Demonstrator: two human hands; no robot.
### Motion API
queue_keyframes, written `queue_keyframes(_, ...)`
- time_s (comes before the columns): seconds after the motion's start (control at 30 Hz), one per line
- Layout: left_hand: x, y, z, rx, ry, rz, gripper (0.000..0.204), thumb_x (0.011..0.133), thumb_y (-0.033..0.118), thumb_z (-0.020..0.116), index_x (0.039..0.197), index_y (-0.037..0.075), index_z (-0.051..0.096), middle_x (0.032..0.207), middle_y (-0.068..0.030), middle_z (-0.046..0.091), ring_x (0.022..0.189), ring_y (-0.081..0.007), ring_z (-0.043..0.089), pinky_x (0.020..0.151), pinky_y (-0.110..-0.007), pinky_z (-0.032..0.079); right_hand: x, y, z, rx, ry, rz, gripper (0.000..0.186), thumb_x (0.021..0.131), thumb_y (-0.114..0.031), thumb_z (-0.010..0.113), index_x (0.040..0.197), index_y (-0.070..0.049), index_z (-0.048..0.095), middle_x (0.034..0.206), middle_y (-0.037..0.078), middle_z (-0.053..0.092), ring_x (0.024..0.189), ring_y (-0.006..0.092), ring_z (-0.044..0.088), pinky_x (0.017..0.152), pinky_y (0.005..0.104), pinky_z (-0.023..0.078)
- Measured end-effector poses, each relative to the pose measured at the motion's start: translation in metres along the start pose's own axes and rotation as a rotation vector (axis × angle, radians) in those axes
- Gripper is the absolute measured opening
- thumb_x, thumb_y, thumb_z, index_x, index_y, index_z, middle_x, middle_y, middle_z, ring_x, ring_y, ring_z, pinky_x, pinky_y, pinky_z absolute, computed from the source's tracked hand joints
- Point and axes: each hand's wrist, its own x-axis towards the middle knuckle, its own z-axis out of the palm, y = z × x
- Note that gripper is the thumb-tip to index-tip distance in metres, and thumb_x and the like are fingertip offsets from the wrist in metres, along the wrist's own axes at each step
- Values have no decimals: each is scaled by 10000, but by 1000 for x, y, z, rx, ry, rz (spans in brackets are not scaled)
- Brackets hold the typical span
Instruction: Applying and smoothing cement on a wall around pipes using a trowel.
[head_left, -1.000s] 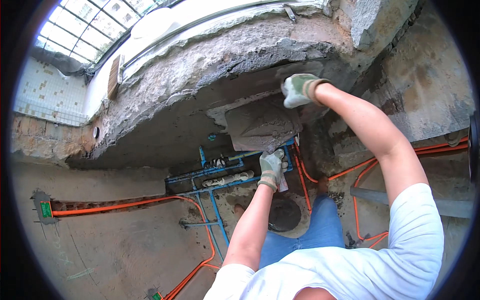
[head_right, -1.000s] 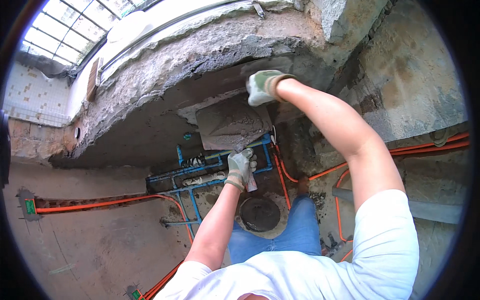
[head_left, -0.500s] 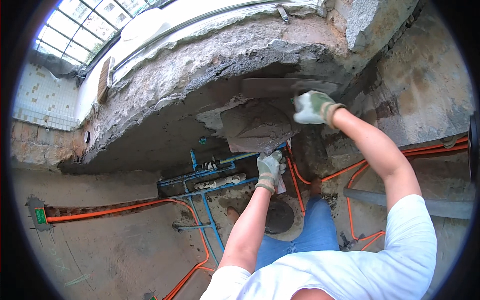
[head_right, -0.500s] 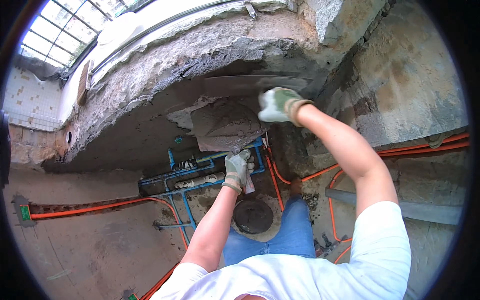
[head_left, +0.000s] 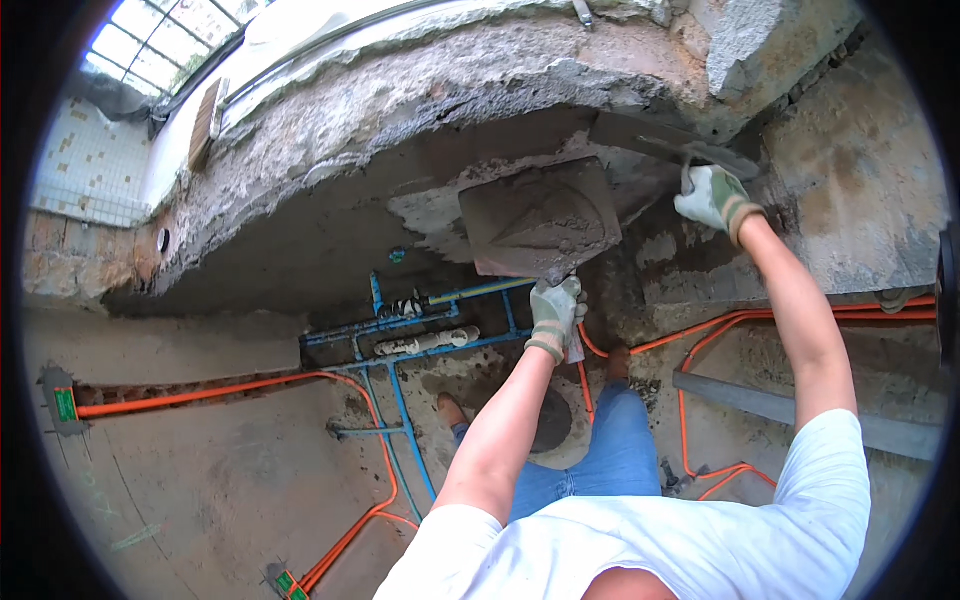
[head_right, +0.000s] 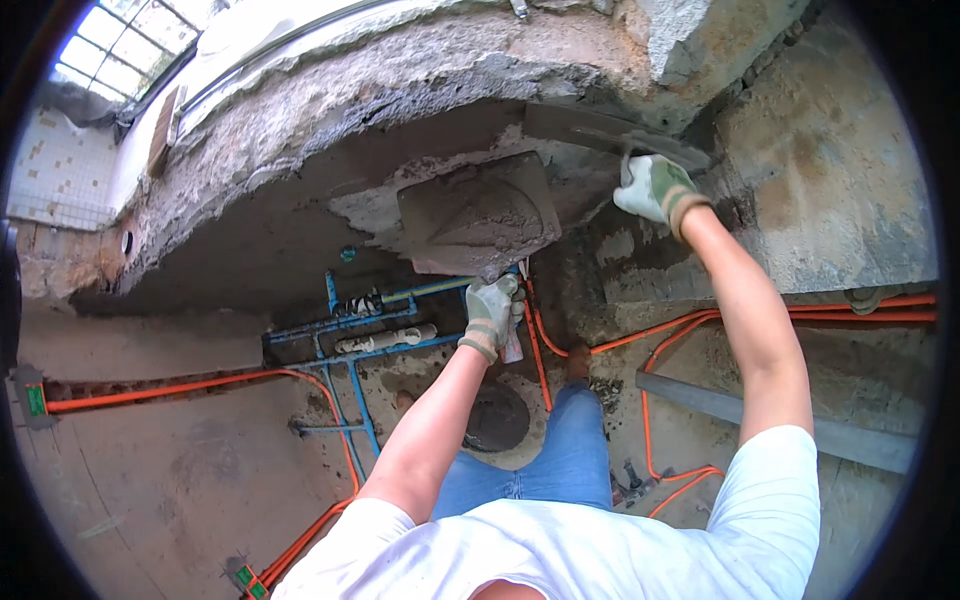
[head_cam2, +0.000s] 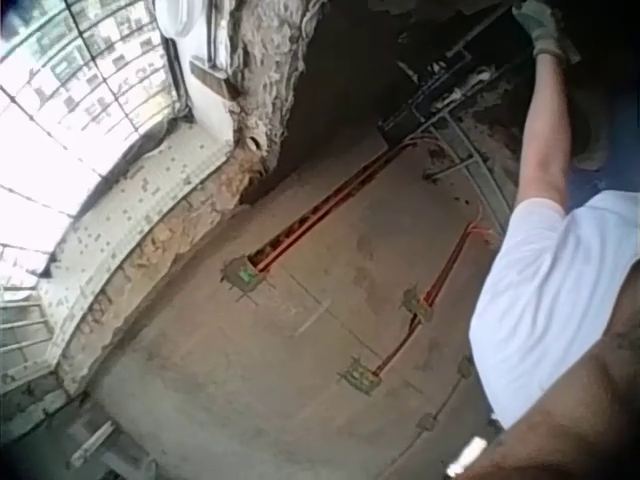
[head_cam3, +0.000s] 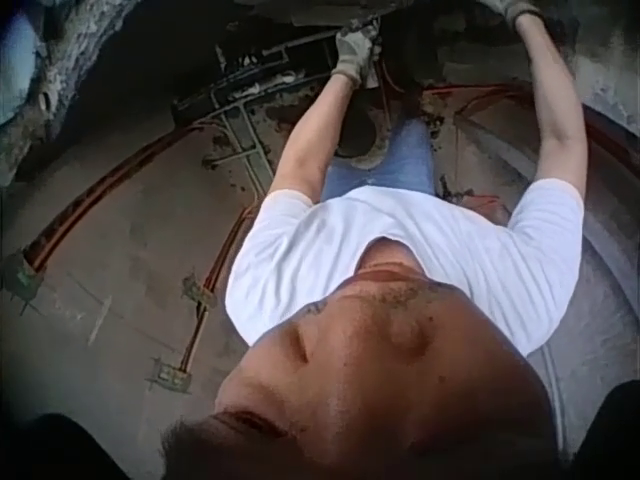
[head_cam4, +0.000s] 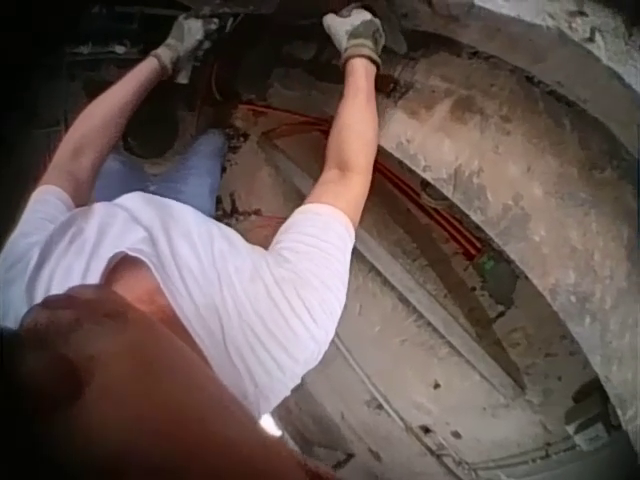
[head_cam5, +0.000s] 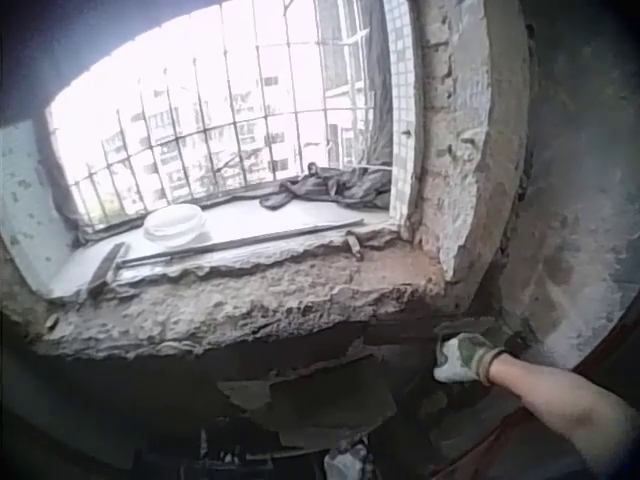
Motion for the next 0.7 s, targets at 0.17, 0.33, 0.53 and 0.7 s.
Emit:
queue_keyframes(0.17,8,-3,-8,-26,-22,68,108,841,156,607,927,99,574,671,-25,587,480,-131,538,422,-265,418,-34,-51,44,-19,-21,-14,346,734,-346,553,821,-44,699,865,218,656,832,363,649,740,429,508)
queue_keyframes(0.33,4,-5,-30,-8,36,181,35,856,104,567,839,81,548,666,-24,569,461,-138,494,408,-273,387,-52,-113,68,-31,-139,-185,388,764,-385,559,943,-65,685,917,205,661,861,360,641,768,435,509)
queue_keyframes(0.53,-38,16,-93,172,-183,447,77,857,21,524,869,61,589,668,-67,576,523,-202,520,466,-325,412,-98,-148,72,-153,-50,-494,351,762,-322,561,977,-67,670,926,176,669,848,354,639,772,453,505)
queue_keyframes(0.7,-89,-22,-112,886,215,1183,206,870,165,496,998,74,629,870,-103,646,679,-332,581,640,-397,485,-106,-199,56,-9,-10,-464,421,737,-386,588,972,-46,669,888,197,664,866,361,641,796,435,510)
